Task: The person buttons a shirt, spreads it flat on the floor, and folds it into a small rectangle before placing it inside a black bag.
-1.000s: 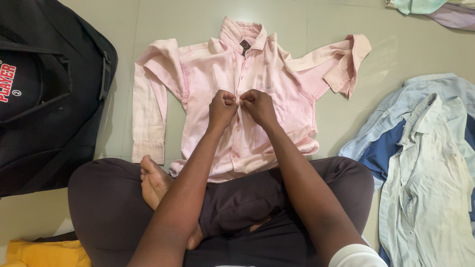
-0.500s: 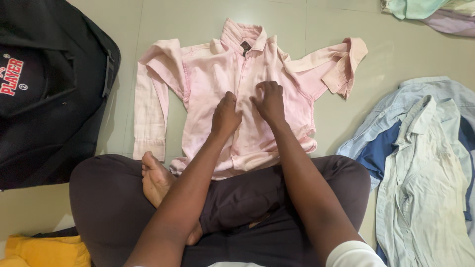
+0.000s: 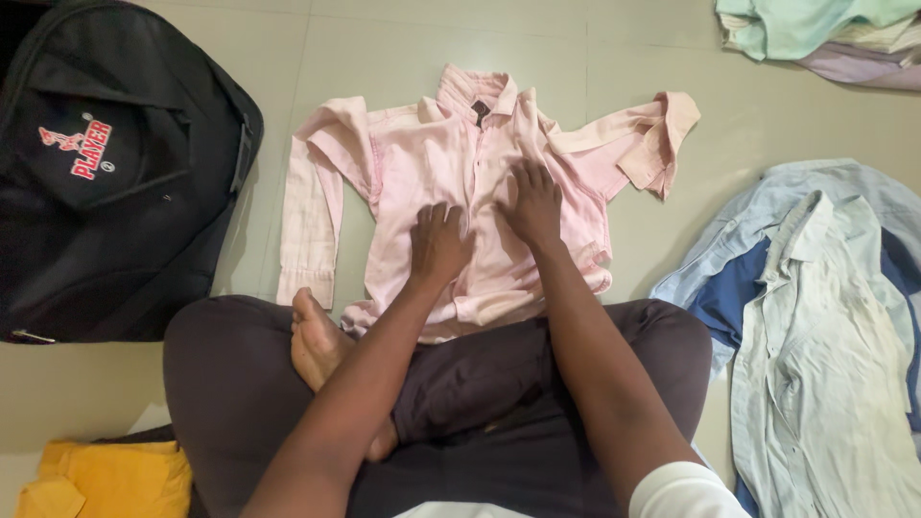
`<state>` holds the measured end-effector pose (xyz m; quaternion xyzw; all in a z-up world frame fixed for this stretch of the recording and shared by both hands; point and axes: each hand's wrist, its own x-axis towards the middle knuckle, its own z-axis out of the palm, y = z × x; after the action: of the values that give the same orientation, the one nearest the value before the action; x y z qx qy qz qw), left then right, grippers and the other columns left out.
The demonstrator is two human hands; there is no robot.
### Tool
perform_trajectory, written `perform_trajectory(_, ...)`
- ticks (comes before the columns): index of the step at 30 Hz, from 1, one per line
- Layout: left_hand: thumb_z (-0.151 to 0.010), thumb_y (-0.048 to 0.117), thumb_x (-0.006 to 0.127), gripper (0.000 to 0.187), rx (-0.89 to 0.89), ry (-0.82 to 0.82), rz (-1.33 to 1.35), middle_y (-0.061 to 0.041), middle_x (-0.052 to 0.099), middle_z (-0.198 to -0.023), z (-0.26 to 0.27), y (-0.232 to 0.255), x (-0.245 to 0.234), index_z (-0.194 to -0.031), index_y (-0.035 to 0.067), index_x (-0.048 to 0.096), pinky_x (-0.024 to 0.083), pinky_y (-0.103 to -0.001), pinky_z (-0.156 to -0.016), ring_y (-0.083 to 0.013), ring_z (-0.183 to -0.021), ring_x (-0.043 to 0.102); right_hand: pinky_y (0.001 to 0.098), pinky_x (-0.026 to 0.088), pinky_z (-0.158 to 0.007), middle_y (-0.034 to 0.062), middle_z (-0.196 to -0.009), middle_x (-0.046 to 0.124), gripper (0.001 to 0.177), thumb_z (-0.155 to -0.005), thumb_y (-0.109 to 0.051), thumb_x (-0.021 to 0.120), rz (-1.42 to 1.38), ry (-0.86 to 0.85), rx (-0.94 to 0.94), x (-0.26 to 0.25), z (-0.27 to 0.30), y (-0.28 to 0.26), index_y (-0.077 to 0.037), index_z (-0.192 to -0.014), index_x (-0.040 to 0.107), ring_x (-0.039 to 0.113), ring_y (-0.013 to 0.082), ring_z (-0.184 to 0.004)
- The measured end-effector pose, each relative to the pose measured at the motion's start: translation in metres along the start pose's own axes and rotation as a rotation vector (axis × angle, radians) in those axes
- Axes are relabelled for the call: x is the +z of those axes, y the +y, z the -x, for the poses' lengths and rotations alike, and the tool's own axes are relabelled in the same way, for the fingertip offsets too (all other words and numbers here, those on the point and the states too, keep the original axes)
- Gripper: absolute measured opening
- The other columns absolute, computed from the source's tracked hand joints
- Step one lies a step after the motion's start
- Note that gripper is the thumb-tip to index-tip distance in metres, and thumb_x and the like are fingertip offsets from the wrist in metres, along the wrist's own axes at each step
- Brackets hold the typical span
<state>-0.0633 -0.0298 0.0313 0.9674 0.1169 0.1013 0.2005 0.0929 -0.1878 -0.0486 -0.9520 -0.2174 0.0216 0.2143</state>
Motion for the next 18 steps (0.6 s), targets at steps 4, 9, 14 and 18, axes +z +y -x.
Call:
perform_trajectory(4,-0.082,0.072,0.066,0.108,-0.298,-0.461,-0.269,-0.022,0.004,-0.17,0.009,0.026,-0.038,-0.162,0.021,0.014,0.031,-0.078,-0.107,-0.0553,-0.152,0.004,0.0836,0.01,-0.108,0.0098,-0.17,0.005,0.121,-0.072,-0.069,0.082,0.07,-0.219,0.12,-0.031,0.012,-0.016,-0.022,-0.162,0.017,0.001,0.0383,-0.157)
perform_trajectory(9,-0.08,0.073,0.067,0.122,-0.428,-0.695,-0.24,-0.033,0.001,-0.169,0.029,0.032,-0.041,-0.167,0.017,0.004,0.037,-0.064,-0.106,-0.0632,-0.146,0.014,0.0813,0.024,-0.103,0.0073,-0.169,0.008,0.123,-0.064,-0.065,0.086,0.184,-0.453,0.165,-0.067,0.041,-0.029,-0.023,-0.159,0.021,0.009,0.0352,-0.155)
perform_trajectory(14,-0.094,0.071,0.057,0.089,-0.236,-0.338,-0.247,-0.021,0.038,-0.164,0.01,-0.009,-0.016,-0.159,0.011,0.041,0.026,-0.071,-0.121,-0.0434,-0.155,0.03,0.0582,0.049,-0.102,0.0128,-0.125,0.073,0.049,-0.095,-0.05,0.064,0.098,-0.145,0.19,-0.082,0.026,-0.004,-0.019,-0.133,0.067,0.067,0.0324,-0.118)
perform_trajectory(18,-0.089,0.07,0.056,0.091,-0.252,-0.112,-0.1,-0.022,0.025,-0.166,-0.013,-0.031,-0.017,-0.16,0.017,0.033,0.023,-0.076,-0.11,-0.0518,-0.149,0.018,0.0613,0.042,-0.097,0.0172,-0.133,0.056,0.051,-0.097,-0.046,0.06,-0.087,0.102,0.235,-0.087,-0.001,0.05,-0.013,-0.136,0.057,0.051,0.0381,-0.121)
